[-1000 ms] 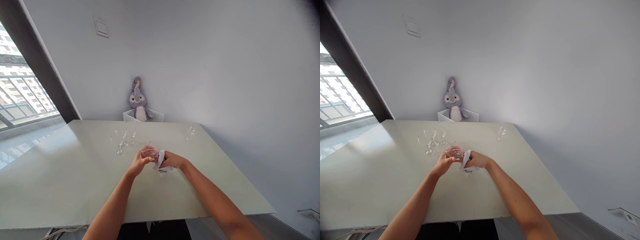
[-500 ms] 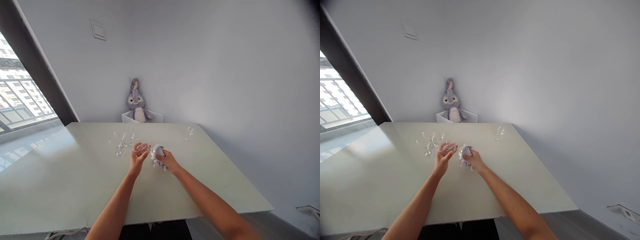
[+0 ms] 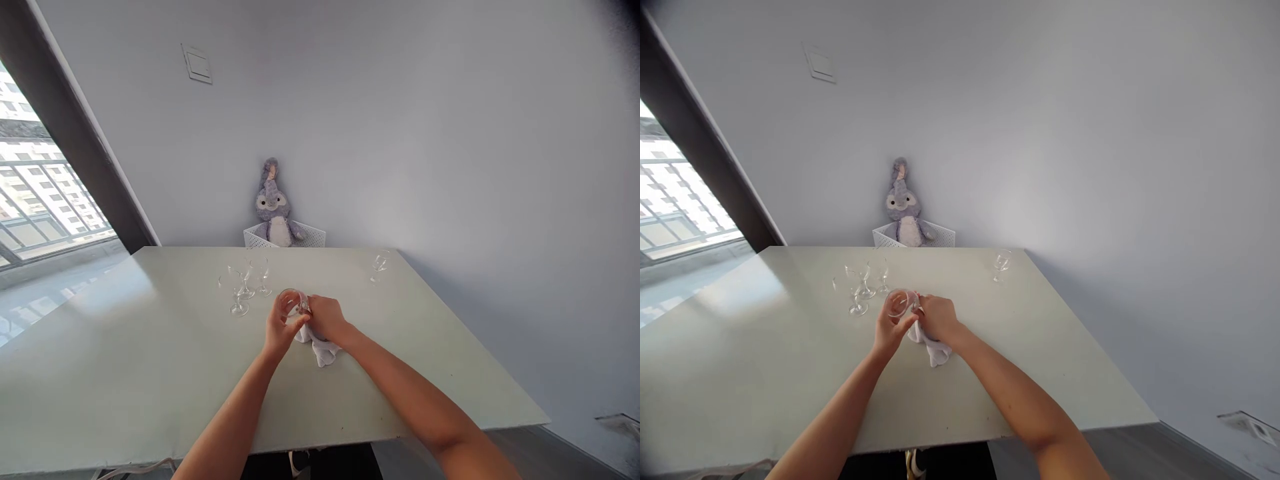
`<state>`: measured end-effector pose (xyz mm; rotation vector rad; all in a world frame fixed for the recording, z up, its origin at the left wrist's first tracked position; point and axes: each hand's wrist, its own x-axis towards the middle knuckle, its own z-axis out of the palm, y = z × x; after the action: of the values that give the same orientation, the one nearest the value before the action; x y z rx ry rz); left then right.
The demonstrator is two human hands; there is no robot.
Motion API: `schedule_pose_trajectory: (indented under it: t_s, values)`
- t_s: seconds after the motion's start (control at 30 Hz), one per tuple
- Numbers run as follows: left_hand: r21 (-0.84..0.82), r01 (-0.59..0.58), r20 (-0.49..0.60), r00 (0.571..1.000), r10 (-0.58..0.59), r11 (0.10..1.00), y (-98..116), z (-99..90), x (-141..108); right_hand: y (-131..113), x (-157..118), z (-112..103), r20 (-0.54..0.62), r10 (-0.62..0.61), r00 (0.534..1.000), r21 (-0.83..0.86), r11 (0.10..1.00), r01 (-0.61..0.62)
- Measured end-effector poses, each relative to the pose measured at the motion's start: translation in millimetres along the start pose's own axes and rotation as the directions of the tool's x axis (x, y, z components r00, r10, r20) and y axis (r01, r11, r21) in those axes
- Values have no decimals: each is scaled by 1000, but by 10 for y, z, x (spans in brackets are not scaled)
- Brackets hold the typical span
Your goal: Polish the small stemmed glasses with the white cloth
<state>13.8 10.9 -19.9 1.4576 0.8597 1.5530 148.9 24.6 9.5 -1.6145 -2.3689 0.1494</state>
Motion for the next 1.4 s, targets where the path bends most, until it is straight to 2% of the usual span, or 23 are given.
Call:
schedule_pose_trajectory:
  t_s: [0.1,0.17,0.27,0.37,0.47,0.6,0.83,1.03,1.13,1.23,1.3,1.37,1.4]
  values:
    - [78,6,40,999,-9,997,-80,22,-14,169,121,158,-69,47,996,55,998,-43]
    - [181,70,66,994,-84,981,-160,30,-20,400,191,218,-149,165,975,122,981,-148]
    - [435,156,180,950,-255,887,-258,39,-36,850,279,239,-201,378,904,170,922,-348]
    - [621,127,251,902,-350,773,-286,50,-50,1291,328,228,-215,531,820,185,847,-499]
    - [690,118,245,891,-383,714,-270,58,-50,1603,341,229,-206,625,753,213,780,-589]
    - [697,115,240,893,-382,708,-255,58,-48,1790,365,247,-176,688,704,252,723,-643]
    - [693,103,244,897,-367,713,-275,49,-47,1847,468,259,-152,723,674,308,682,-663]
    - [669,119,236,902,-362,733,-280,38,-47,1879,449,256,-161,709,686,354,690,-631]
    - [591,162,229,906,-356,790,-287,31,-46,1829,334,239,-208,700,684,388,701,-599]
    - [410,252,197,914,-355,877,-329,23,-31,1622,149,239,-268,685,678,420,716,-558]
    - [214,355,91,920,-380,910,-376,10,-6,1368,-15,257,-295,639,710,434,752,-496]
    - [-35,436,-113,892,-437,899,-423,-18,36,1045,-206,280,-310,512,801,428,827,-363]
    - [-145,447,-213,857,-469,883,-441,-40,64,876,-303,290,-317,358,878,407,888,-216]
